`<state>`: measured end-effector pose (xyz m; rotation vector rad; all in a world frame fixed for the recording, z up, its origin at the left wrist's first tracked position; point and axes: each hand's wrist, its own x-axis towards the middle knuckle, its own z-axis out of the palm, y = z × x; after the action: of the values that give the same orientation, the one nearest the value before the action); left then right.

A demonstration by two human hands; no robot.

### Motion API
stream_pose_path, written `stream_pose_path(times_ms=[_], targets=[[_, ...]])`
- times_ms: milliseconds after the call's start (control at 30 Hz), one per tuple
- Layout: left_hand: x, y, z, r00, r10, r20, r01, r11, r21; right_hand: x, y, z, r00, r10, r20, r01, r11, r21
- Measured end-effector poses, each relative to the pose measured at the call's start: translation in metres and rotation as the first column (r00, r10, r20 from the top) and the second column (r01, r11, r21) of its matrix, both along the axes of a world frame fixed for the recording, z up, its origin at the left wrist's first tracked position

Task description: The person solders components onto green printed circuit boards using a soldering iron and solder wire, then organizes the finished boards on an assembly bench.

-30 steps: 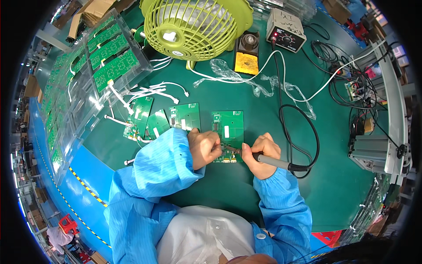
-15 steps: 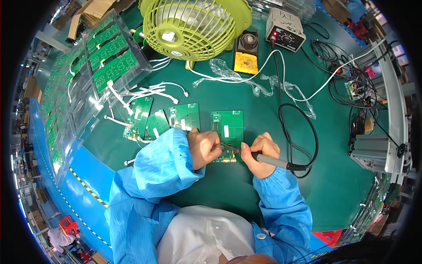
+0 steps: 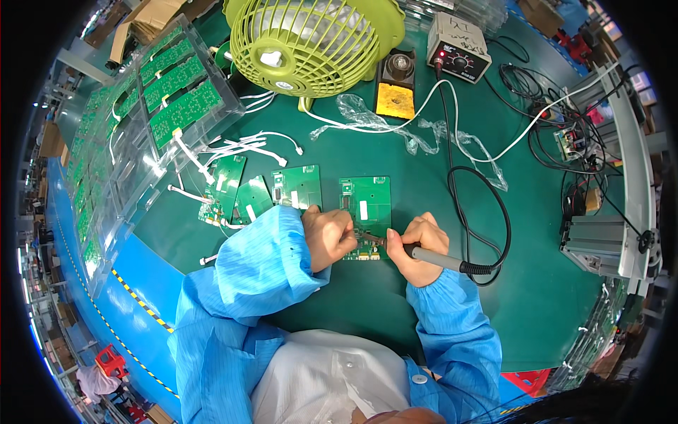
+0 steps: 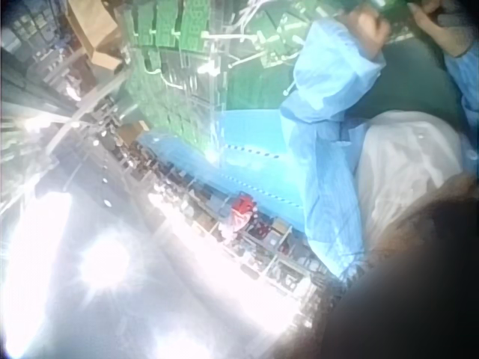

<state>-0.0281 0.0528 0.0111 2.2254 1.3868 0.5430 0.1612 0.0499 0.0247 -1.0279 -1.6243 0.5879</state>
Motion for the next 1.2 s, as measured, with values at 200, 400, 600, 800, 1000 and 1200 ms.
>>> stream_pose_path(times_ms=[200,400,600,800,1000,1200], targets=[[0.001,-0.001,0.001,1.000,-0.002,-0.020,0.001,1.000,-0.004,0.002,0.000,0.003,1.000,-0.004,-0.018,0.004,1.000,-0.001],[0.001,-0.002,0.003,0.999,0.003,-0.040,-0.004,1.000,-0.025,0.007,0.001,0.007,0.998,-0.034,-0.049,0.032,0.999,-0.022],[0.002,-0.001,0.004,0.999,0.003,-0.033,-0.003,1.000,-0.023,0.013,0.003,0.007,0.994,-0.056,-0.092,0.050,0.996,-0.067],[0.003,0.000,0.000,0.999,0.008,-0.040,-0.008,1.000,-0.009,0.020,0.005,0.007,0.987,-0.066,-0.145,0.057,0.996,-0.068],[-0.004,-0.003,-0.014,0.999,0.016,0.030,-0.017,1.000,0.022,0.026,0.024,0.021,0.946,-0.190,-0.262,0.132,0.966,-0.221],[-0.006,-0.002,-0.015,0.994,-0.059,-0.095,0.058,0.998,-0.015,0.028,0.102,0.042,0.857,-0.355,-0.373,0.281,0.929,-0.240]])
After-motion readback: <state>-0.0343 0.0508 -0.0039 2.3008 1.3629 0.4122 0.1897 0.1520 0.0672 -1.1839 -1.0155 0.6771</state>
